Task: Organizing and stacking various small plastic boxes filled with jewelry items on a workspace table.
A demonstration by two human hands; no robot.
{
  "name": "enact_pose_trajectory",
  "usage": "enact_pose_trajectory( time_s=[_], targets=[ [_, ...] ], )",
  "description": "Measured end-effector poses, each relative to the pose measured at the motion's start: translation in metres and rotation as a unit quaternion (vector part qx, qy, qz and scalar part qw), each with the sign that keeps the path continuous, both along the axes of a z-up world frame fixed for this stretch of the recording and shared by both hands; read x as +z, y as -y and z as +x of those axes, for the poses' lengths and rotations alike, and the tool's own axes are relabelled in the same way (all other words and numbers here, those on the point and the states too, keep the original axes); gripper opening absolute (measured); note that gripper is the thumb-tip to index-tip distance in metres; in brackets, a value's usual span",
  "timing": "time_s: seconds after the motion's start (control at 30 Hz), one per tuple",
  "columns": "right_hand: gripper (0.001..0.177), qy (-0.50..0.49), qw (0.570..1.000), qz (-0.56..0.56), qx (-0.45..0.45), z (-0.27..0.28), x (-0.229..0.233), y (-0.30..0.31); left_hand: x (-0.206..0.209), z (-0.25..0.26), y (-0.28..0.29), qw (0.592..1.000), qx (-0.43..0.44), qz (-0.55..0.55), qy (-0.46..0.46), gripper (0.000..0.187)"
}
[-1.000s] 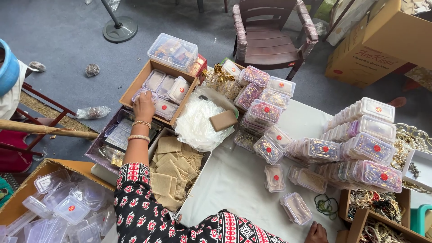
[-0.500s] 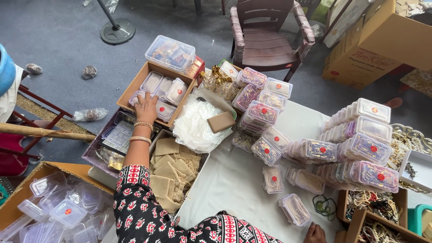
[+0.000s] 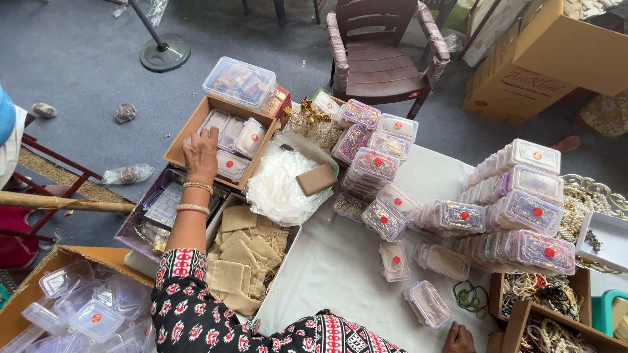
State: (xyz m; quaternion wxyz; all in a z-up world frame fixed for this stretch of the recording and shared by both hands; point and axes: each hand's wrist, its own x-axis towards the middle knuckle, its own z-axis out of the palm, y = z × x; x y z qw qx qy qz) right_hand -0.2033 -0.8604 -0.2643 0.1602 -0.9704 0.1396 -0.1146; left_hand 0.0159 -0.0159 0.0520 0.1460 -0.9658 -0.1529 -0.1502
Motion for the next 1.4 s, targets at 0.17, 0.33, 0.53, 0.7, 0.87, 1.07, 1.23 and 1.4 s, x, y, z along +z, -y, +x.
enact_pose_trajectory(
  time_s=[0.17, 0.33, 0.53, 0.7, 0.87, 1.07, 1.23, 1.4],
  targets=[
    [0.030, 0.004, 1.000, -0.008, -0.020, 0.000, 0.020, -0.014, 0.003, 0.017, -0.004, 0.995, -0.020, 0.076, 0.060, 0.035],
    [0.035, 0.003, 1.000, 0.003, -0.017, 0.001, 0.004, -0.004, -0.058, 0.049, -0.038, 0.998, -0.005, 0.007, 0.064, 0.023],
    [0.030, -0.006, 1.000, 0.008, -0.018, -0.001, 0.039, -0.022, -0.062, 0.061, -0.031, 0.994, 0.063, -0.043, 0.078, 0.017],
    [0.031, -0.020, 1.000, 0.008, -0.009, 0.000, 0.025, -0.013, -0.033, 0.065, 0.027, 0.961, 0.033, -0.268, 0.055, 0.037],
    [0.030, -0.027, 0.999, 0.004, -0.029, 0.002, 0.037, -0.022, -0.092, 0.077, 0.001, 0.923, 0.013, -0.366, 0.117, 0.027],
    [0.033, -0.057, 0.998, -0.008, -0.040, -0.001, 0.066, -0.038, -0.126, 0.077, -0.045, 0.910, 0.046, -0.367, 0.188, 0.016],
    [0.037, -0.085, 0.995, -0.006, -0.042, -0.005, 0.041, -0.024, -0.044, 0.045, 0.013, 0.956, 0.064, -0.236, 0.163, 0.021],
    [0.035, -0.090, 0.990, -0.060, -0.087, -0.007, 0.067, -0.043, -0.057, 0.049, 0.020, 0.986, -0.002, -0.141, 0.083, 0.057]
  ],
)
